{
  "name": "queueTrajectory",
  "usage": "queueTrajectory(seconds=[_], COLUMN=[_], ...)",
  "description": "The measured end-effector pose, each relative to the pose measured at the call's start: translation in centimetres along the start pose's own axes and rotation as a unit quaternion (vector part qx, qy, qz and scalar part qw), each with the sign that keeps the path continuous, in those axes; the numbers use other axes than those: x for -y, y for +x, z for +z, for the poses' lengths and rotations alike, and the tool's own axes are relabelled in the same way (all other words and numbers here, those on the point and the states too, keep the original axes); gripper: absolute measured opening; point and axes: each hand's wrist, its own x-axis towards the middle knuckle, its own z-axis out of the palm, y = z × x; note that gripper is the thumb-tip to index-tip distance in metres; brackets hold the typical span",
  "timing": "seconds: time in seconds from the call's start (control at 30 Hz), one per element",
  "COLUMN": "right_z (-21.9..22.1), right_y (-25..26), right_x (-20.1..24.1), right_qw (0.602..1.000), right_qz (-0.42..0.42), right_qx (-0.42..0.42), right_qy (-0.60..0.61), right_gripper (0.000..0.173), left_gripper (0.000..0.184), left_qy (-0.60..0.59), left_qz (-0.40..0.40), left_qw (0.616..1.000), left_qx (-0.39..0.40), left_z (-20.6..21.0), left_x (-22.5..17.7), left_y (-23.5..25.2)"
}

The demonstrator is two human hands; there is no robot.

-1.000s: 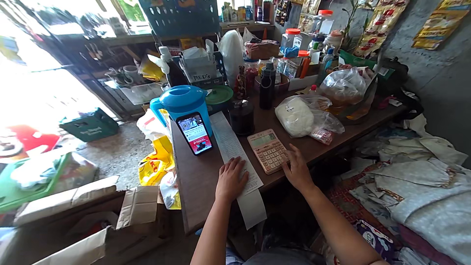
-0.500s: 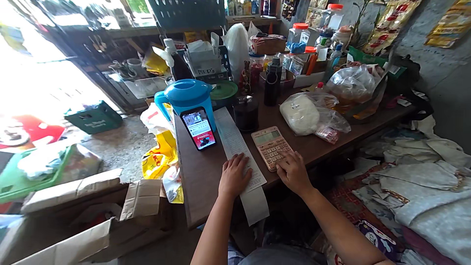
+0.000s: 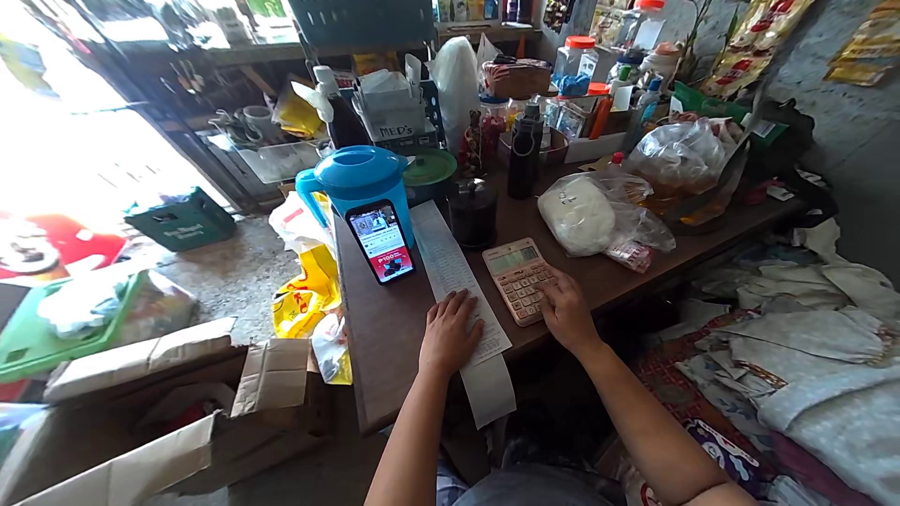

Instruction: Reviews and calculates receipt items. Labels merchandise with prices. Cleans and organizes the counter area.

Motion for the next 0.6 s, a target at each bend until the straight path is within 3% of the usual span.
queueTrajectory(seconds=[0.13,0.37,0.6], right_z=[-0.8,-0.8,-0.1], right_y=[-1.3,-2.7,0.8], right_x=[-1.2,-1.5,0.7], right_qw=[0.999,0.999,0.998], right_qz=[0.039,-0.025,-0.049], right_qx=[0.015,-0.026,-0.012], right_qy=[0.025,-0.029,-0.048], right_gripper=[0.036,0.038,0.031], left_gripper=[0.049,0.049,0.048], left_qy=[0.002,0.004,0.008], left_qz=[0.004,0.009,0.007], left_qw=[1.0,1.0,1.0], left_qx=[-0.004,-0.01,-0.009], left_z=[0.2,0.1,0.1], left_x=[0.0,0.0,0.0], left_y=[0.1,0.0,0.1])
